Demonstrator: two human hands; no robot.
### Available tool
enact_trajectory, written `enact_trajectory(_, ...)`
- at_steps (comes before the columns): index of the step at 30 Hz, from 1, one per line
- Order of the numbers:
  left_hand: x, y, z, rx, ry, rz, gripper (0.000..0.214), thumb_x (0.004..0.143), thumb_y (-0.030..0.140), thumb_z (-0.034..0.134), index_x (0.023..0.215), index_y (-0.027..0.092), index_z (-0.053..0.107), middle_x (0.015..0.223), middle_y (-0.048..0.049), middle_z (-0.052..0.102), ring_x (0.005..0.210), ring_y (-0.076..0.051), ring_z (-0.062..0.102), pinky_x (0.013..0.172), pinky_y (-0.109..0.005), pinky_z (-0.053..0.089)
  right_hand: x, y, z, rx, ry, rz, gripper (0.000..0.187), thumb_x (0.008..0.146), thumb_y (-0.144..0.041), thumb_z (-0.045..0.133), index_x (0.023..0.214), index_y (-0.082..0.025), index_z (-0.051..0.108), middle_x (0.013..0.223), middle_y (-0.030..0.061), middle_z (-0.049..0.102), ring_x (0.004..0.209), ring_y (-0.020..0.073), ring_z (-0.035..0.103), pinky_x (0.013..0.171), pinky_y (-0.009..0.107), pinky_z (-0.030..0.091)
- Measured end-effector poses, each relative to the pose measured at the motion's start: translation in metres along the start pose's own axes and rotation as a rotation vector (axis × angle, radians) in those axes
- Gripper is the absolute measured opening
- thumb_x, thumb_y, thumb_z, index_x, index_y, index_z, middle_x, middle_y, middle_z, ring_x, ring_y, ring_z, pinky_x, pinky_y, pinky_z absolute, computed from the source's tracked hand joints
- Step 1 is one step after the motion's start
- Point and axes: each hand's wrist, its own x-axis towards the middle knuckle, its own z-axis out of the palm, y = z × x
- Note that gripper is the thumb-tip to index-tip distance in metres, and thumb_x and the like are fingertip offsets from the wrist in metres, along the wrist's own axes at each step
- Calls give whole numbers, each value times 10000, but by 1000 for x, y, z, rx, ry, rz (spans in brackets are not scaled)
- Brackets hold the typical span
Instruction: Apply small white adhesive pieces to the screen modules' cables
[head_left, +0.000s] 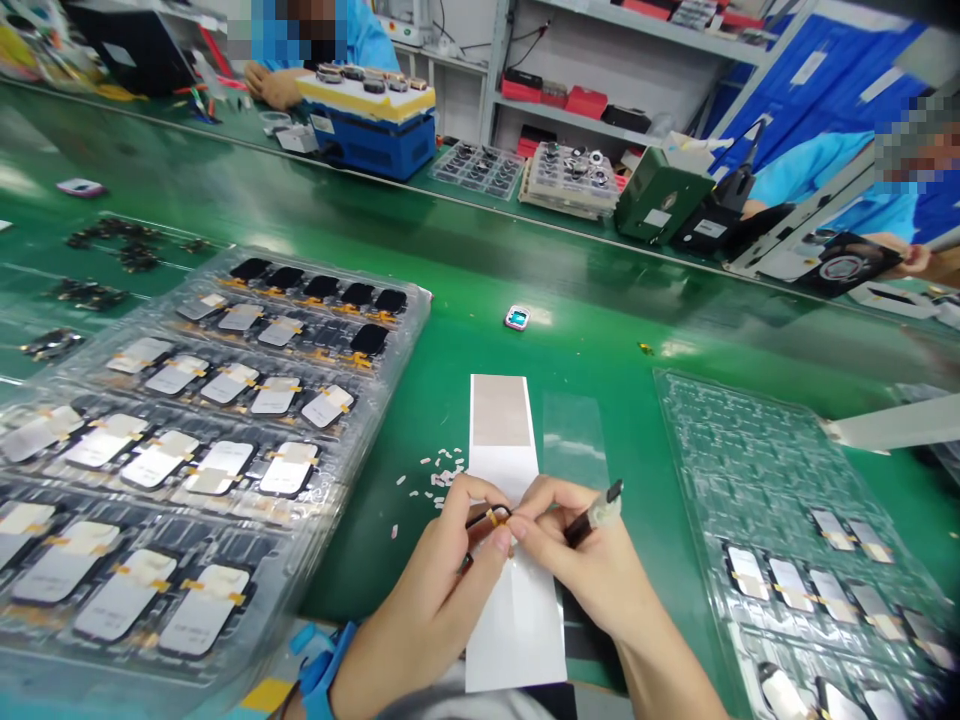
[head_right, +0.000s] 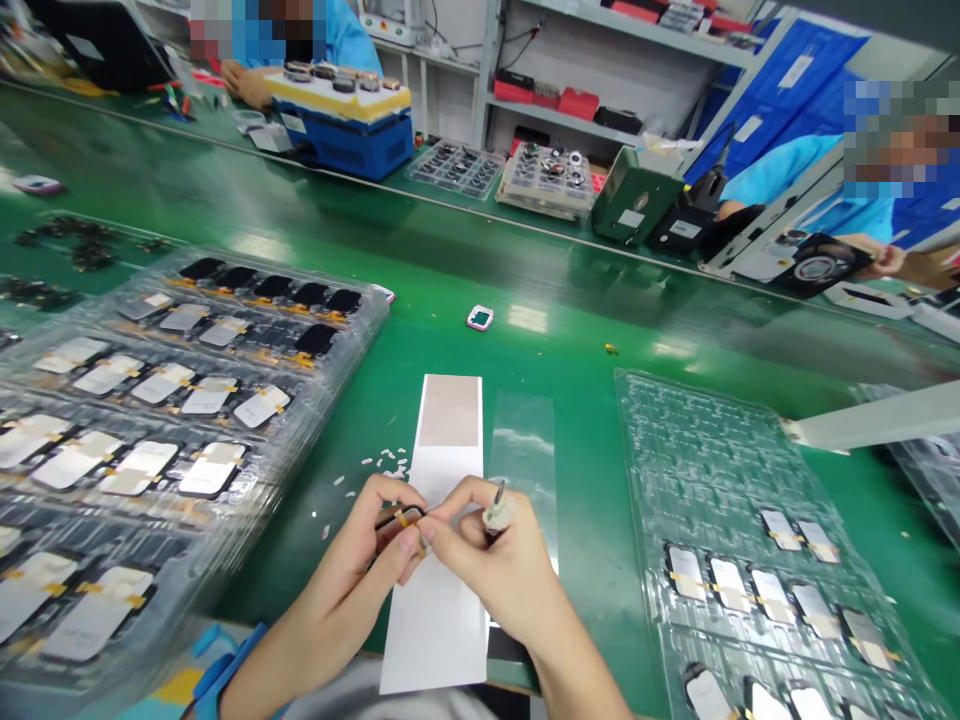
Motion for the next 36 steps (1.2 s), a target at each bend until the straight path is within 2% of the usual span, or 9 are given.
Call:
enact_trajectory(7,0,0,1,-36,-6,-46,244,1048,473,329,1037,245,414,703,63,376,620,-126,345,571,-259,307,0,2,-2,15,-11,41,302,793,-414,731,680,-174,586,459,-121,235,439,53,162,435,219,128)
enact_trajectory(13,0,-3,3,-52,41,-52,232,1050,440,364,953,235,413,687,64,400,609,-116,355,570,-245,305,0,1,2,9,7,17,295,810,-409,717,684,-178,583,467,-116,238,452,63,166,448,230,133)
enact_trajectory(17,2,-5,3,-83,85,-64,187,1044,412,399,981,237,414,728,54,419,618,-110,376,559,-222,320,2,3,-4,-22,43,-69,258,869,-419,680,788,-180,628,568,-74,338,523,86,283,506,234,230)
enact_trajectory(21,3,-4,2,-35,107,-78,151,1047,390,381,1044,241,412,759,41,446,667,-124,435,603,-229,369,11,-4,-18,95,190,-262,346,969,-476,533,796,-199,648,714,-21,446,691,113,435,647,229,360)
enact_trajectory(24,4,0,1,144,83,-45,109,1040,345,391,1053,239,414,792,23,507,675,-139,486,597,-251,379,19,-16,-30,91,299,-410,428,1000,-510,462,768,-201,646,820,4,543,825,118,520,773,222,412)
enact_trajectory(28,9,4,0,509,59,54,87,1034,262,345,1002,227,418,824,-16,597,699,-194,591,637,-330,450,33,-15,-39,30,365,-336,356,929,-535,593,811,-200,619,781,-11,601,664,103,614,668,231,485)
enact_trajectory(30,16,5,1,703,48,116,107,1025,216,337,1007,207,443,972,-92,650,884,-264,647,760,-434,503,41,-3,-40,3,377,-285,342,808,-498,758,828,-196,600,759,-10,620,683,137,670,680,251,525)
enact_trajectory(32,24,5,1,872,6,187,145,1013,159,334,1032,174,477,1213,-186,626,1177,-335,582,942,-551,470,49,12,-38,2,392,-274,398,726,-482,828,846,-202,571,745,-22,614,695,157,694,699,274,554)
enact_trajectory(36,35,2,3,1056,-136,239,228,994,98,347,1152,96,512,1394,-231,542,1424,-336,368,1146,-558,337,56,32,-35,-1,413,-275,395,750,-500,795,872,-215,550,810,-29,595,711,156,710,719,304,590)
